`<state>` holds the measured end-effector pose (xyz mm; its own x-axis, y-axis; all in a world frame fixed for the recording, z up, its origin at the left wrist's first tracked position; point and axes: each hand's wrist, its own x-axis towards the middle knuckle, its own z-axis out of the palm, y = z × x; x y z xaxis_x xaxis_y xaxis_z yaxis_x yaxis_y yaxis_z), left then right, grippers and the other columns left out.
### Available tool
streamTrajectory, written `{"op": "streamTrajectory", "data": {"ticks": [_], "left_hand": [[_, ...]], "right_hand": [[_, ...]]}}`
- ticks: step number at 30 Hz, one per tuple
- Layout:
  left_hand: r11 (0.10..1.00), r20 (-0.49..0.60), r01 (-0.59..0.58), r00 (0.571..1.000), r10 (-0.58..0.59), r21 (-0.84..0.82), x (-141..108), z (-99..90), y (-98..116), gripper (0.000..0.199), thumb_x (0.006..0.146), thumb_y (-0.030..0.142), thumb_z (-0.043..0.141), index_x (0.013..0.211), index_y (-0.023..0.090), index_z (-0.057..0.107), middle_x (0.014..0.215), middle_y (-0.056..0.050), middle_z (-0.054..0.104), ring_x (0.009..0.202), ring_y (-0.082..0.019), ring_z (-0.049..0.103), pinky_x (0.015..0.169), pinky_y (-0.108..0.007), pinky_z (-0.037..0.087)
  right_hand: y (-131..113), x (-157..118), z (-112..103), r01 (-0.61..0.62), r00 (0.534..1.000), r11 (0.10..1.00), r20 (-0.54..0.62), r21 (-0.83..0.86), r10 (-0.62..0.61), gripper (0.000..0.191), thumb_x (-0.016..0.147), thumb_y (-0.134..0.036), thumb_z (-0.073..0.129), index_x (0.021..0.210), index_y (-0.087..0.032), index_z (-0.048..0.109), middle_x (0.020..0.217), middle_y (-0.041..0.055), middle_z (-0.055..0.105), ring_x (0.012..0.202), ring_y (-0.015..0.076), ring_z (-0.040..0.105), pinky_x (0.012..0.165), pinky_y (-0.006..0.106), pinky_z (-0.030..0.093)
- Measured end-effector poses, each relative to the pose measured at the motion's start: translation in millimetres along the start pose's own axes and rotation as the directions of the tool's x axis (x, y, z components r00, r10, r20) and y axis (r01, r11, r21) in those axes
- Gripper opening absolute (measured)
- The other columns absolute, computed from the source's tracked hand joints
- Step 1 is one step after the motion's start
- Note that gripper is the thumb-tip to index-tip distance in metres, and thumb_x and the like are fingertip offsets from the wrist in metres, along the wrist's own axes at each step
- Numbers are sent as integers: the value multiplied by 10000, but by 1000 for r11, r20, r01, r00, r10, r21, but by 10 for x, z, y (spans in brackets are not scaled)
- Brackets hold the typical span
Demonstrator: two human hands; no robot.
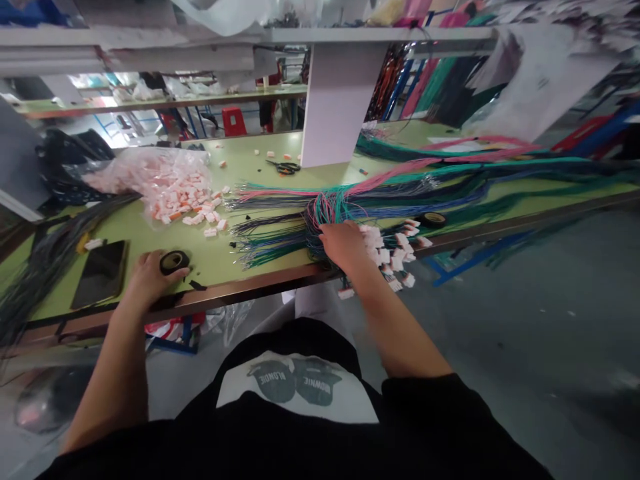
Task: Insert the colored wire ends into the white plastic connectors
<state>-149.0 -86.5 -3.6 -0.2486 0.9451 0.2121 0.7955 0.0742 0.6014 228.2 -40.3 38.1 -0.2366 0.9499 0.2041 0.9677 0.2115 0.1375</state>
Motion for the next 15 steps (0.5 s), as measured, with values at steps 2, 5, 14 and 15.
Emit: {"op": "streamTrajectory", "data": {"ticks": [2, 5, 14, 15], "left_hand": [[983, -127, 23, 992, 0, 180, -48, 41, 230, 552, 624, 435, 658, 1057, 133, 496, 1201, -160, 498, 1228, -399, 364, 1031, -521, 264], [972, -49, -190, 979, 198, 136, -73, 365, 846, 476, 819, 340, 443, 1225, 91, 423, 1323, -185, 436, 1256, -298, 381, 1043, -441, 298], [804, 554, -560, 741, 378, 200, 325, 1466, 1776, 710, 851, 530, 335, 1388, 70, 274, 1475, -177, 230, 1377, -312, 155, 1086, -512, 139], [801, 562, -563, 737, 375, 203, 347, 1472, 1749, 734, 846, 555, 319, 1392, 67, 265, 1475, -179, 226, 1378, -315, 150, 1084, -515, 137]], "right_hand": [[0, 16, 8, 13, 1000, 1000, 6, -2, -13, 281, 887, -191, 374, 999, -127, 622, 868, 130, 690, 850, 234, 615, 834, 361, 349], [-20, -11, 85, 8, 998, 1000, -67, 9, -8, 314, 888, -236, 390, 1104, -107, 578, 976, 152, 674, 925, 251, 594, 843, 372, 352], [147, -134, 326, 126, 986, 984, -92, -122, -137, 651, 840, -508, 419, 1346, -100, 384, 1372, 176, 434, 1243, 307, 390, 1039, 489, 183], [235, -109, 312, 129, 988, 983, -72, -130, -139, 661, 835, -532, 407, 1350, -117, 382, 1371, 165, 439, 1243, 304, 391, 1044, 500, 171]]}}
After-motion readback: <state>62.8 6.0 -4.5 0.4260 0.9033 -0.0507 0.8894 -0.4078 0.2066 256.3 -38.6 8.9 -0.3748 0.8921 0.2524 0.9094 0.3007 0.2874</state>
